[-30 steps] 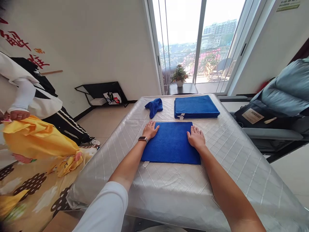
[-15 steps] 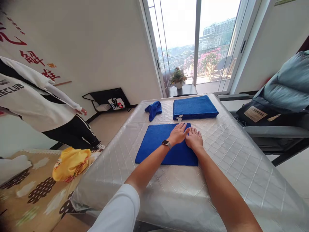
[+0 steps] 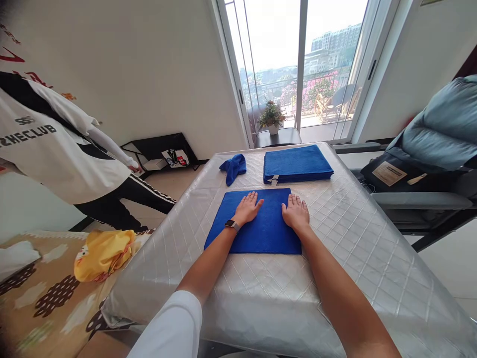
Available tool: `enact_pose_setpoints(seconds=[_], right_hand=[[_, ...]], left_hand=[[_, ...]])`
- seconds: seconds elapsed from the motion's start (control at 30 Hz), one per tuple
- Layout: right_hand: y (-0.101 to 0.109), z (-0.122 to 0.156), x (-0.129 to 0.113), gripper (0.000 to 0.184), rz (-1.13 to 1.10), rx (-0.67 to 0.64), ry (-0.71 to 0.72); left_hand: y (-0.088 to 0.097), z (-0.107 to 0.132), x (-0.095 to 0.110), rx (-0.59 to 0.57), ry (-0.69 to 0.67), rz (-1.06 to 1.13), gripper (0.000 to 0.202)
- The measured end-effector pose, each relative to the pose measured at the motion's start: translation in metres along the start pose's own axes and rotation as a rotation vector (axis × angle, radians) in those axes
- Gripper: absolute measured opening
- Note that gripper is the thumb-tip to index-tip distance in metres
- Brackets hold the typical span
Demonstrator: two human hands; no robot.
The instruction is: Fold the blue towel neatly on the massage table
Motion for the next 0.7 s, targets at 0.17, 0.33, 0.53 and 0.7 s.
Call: enact_pose_setpoints(seconds=[0.17, 0.33, 0.53, 0.7], right_hand=[[0.0, -0.001, 0.001, 0.069, 0.021, -0.012, -0.011], [-0.001, -0.003, 0.002, 0.069, 0.056, -0.028, -0.009], [0.001, -0.001, 0.005, 0.069, 0.111, -0.003, 0.027], [0.008, -0.019, -0.003, 0.067, 0.134, -0.003, 0.078]], left_hand=[[0.0, 0.02, -0.076, -0.031, 0.174, -0.057, 0.076], [-0.003, 0.031, -0.102, -0.007, 0.234, -0.037, 0.08], [-0.002, 0.029, -0.097, 0.007, 0.22, -0.032, 0.081], [-0.001, 0.029, -0.097, -0.002, 0.21, -0.031, 0.081]])
Point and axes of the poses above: each hand's wrist, its own z-axis away from the middle knuckle, its own y-axis out of the back of the hand, x = y × z, the point moved 1 cm from there along -z, towards the middle knuckle, and after that the axes turned 13 degrees about -z, right-handed, at the moved point
